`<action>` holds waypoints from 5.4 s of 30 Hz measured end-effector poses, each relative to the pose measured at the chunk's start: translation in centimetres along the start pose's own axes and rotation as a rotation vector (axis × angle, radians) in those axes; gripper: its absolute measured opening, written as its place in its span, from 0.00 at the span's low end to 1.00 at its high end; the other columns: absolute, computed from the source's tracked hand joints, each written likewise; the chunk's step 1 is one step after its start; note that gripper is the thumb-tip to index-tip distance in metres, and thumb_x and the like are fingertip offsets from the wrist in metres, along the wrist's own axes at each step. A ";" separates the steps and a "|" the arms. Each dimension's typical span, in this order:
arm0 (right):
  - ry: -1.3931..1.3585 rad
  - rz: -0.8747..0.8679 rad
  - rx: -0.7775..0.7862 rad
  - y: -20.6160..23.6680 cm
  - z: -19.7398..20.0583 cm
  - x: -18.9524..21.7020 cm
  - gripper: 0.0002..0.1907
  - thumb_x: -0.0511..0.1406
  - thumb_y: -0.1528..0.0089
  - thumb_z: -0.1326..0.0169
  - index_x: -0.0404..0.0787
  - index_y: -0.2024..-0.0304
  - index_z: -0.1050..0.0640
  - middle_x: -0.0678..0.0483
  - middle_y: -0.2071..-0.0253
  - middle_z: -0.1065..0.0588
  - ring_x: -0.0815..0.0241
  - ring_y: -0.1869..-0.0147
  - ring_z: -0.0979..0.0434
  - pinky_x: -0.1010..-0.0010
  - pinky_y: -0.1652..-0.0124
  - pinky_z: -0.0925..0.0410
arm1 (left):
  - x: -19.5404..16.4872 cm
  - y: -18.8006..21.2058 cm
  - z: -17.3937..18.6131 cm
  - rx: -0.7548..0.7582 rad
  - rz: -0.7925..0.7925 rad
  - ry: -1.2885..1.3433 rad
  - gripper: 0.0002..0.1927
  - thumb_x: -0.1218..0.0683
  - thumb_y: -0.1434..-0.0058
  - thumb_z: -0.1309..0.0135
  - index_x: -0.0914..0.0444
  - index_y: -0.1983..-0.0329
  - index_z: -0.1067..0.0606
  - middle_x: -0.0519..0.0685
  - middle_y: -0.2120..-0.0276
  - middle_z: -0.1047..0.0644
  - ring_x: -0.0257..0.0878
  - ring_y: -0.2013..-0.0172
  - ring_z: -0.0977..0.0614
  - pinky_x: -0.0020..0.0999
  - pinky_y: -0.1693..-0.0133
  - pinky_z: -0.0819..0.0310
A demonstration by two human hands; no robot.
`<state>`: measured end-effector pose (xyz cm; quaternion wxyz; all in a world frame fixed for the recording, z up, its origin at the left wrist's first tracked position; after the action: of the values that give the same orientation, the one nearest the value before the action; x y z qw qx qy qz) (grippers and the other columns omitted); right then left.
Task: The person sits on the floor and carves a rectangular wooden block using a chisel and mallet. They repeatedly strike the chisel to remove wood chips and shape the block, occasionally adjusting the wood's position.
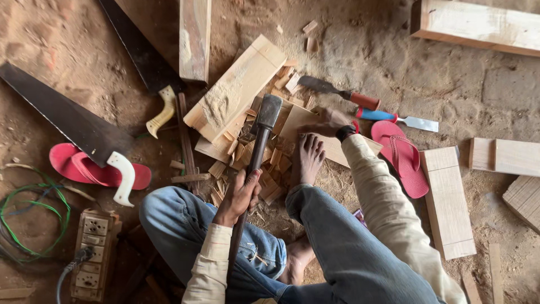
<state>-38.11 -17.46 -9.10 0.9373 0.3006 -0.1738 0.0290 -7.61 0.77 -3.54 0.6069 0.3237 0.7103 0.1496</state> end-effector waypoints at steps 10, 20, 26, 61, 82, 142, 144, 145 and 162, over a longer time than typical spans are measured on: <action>-0.183 0.267 -0.393 2.6 -4.6 -0.8 0.44 0.75 0.47 0.48 0.44 0.58 0.30 0.53 0.71 0.29 0.58 0.69 0.30 0.64 0.73 0.37 | -6.3 0.8 -1.2 -0.102 0.040 -0.057 0.18 0.42 0.28 0.58 0.62 0.57 0.33 0.43 0.82 0.34 0.30 0.88 0.33 0.28 0.87 0.40; 0.040 0.097 -0.400 3.3 -5.1 -1.3 0.40 0.74 0.48 0.48 0.47 0.70 0.33 0.55 0.77 0.30 0.57 0.76 0.33 0.59 0.71 0.41 | -10.6 1.5 -2.7 -0.037 -0.248 -0.128 0.19 0.41 0.26 0.61 0.61 0.52 0.31 0.39 0.80 0.34 0.27 0.85 0.33 0.25 0.86 0.38; 0.092 0.135 -0.510 3.7 -4.9 -0.5 0.44 0.74 0.47 0.51 0.45 0.54 0.26 0.51 0.76 0.29 0.53 0.75 0.33 0.58 0.72 0.42 | -11.1 -0.8 -2.7 -0.001 -0.074 -0.034 0.19 0.43 0.26 0.59 0.65 0.57 0.34 0.42 0.82 0.34 0.29 0.87 0.35 0.27 0.87 0.40; 0.150 0.025 -0.372 2.7 -6.4 -1.9 0.41 0.74 0.46 0.52 0.46 0.62 0.30 0.52 0.70 0.26 0.50 0.67 0.27 0.55 0.61 0.41 | -13.1 1.2 -1.5 0.054 -0.242 -0.057 0.19 0.41 0.25 0.62 0.61 0.52 0.34 0.39 0.81 0.35 0.27 0.86 0.36 0.25 0.87 0.39; 0.092 -0.060 -0.323 4.2 -4.2 0.5 0.44 0.76 0.48 0.53 0.45 0.61 0.29 0.48 0.68 0.26 0.48 0.66 0.28 0.56 0.62 0.41 | -15.5 2.0 -0.9 0.015 -0.485 -0.046 0.21 0.38 0.25 0.60 0.61 0.52 0.33 0.40 0.80 0.35 0.27 0.85 0.37 0.24 0.84 0.42; 0.225 -0.073 -0.310 2.2 -6.4 -2.4 0.42 0.77 0.44 0.56 0.48 0.63 0.31 0.53 0.73 0.29 0.55 0.71 0.34 0.59 0.65 0.43 | -8.5 -1.2 -3.1 0.030 -0.041 -0.194 0.20 0.38 0.29 0.64 0.58 0.58 0.34 0.39 0.86 0.33 0.27 0.89 0.32 0.25 0.89 0.34; 0.392 0.150 -0.681 2.4 -6.3 -2.3 0.39 0.76 0.43 0.57 0.54 0.57 0.29 0.59 0.71 0.25 0.58 0.69 0.28 0.54 0.65 0.35 | -7.3 -1.5 -2.7 -0.020 0.024 -0.122 0.18 0.38 0.30 0.64 0.55 0.56 0.34 0.38 0.85 0.34 0.27 0.89 0.33 0.25 0.89 0.37; 0.468 0.249 -0.856 2.8 -6.2 -2.1 0.38 0.76 0.43 0.57 0.58 0.54 0.27 0.62 0.71 0.24 0.60 0.68 0.25 0.52 0.65 0.31 | -7.2 -1.4 -2.5 -0.036 0.072 -0.089 0.17 0.38 0.30 0.64 0.54 0.55 0.33 0.38 0.84 0.34 0.26 0.89 0.33 0.25 0.89 0.38; 0.171 0.105 -0.514 2.3 -6.1 -2.4 0.39 0.73 0.46 0.52 0.50 0.59 0.27 0.53 0.70 0.25 0.49 0.68 0.28 0.55 0.66 0.41 | -6.8 -1.4 -2.3 -0.016 0.070 -0.057 0.15 0.40 0.30 0.63 0.54 0.56 0.37 0.40 0.85 0.34 0.29 0.90 0.34 0.28 0.90 0.37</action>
<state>-38.82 -11.99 -13.24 0.9913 0.0398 -0.1110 0.0579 -9.88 -4.19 1.35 0.6240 0.3477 0.6796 0.1671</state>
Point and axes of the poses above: each hand's wrist, its own y-axis away from the middle knuckle, its own z-axis out of the back of the hand, x = y × z, the point moved 1 cm from there along -y, towards the middle knuckle
